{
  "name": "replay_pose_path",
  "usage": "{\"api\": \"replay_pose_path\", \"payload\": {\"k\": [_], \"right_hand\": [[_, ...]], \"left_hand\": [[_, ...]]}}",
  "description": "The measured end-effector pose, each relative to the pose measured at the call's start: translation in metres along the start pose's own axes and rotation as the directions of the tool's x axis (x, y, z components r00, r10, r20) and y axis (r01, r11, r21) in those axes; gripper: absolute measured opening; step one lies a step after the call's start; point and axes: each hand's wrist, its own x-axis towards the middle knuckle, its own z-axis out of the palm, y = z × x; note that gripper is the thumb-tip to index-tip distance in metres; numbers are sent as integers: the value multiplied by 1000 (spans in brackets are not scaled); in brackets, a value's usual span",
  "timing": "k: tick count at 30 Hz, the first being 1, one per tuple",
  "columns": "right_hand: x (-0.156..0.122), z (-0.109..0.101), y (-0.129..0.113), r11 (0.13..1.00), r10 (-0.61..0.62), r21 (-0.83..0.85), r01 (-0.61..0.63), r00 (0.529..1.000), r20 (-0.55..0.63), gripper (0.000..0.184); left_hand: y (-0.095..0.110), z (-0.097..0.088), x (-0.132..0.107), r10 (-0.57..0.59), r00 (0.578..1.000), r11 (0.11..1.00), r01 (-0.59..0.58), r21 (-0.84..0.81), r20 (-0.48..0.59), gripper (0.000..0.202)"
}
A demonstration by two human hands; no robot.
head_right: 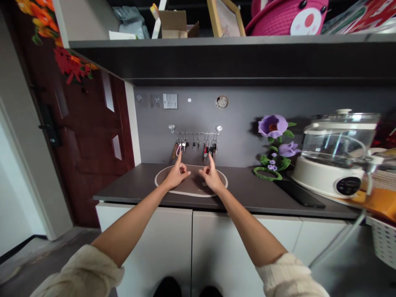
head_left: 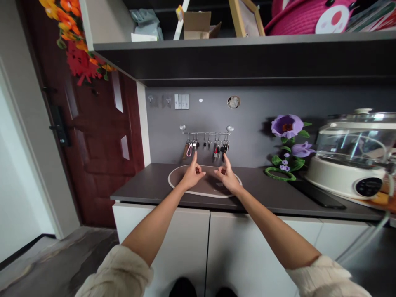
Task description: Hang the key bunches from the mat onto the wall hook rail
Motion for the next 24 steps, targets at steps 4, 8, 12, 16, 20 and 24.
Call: {"api": "replay_pose_path", "payload": {"k": [4, 8, 12, 16, 20, 24], "right_hand": [[-17, 6, -3, 987, -123, -97, 128, 991, 55, 84], [-24, 10, -3, 959, -216, -173, 223, 975, 55, 82], [-25, 10, -4, 952, -215, -212, 220, 975, 47, 80], [-25, 10, -4, 945, -219, -241, 221, 975, 37, 79], [-25, 10, -1, 935, -220, -276, 225, 974, 49, 81], [-18, 4, 5, 940, -167, -286, 185, 982, 86, 80]], "left_hand": [[7, -11, -20, 45, 997, 998, -48, 51, 64, 94], [2, -15, -33, 27, 997, 999, -30, 42, 68, 96], [-1, -15, -35, 1, 998, 1000, -2, 11, 70, 98], [1, -15, -35, -21, 998, 999, 23, -29, 63, 100], [-2, -13, -34, -94, 995, 989, 96, -115, 22, 103], [-15, -20, -21, -237, 968, 966, 227, -122, -75, 101]]}}
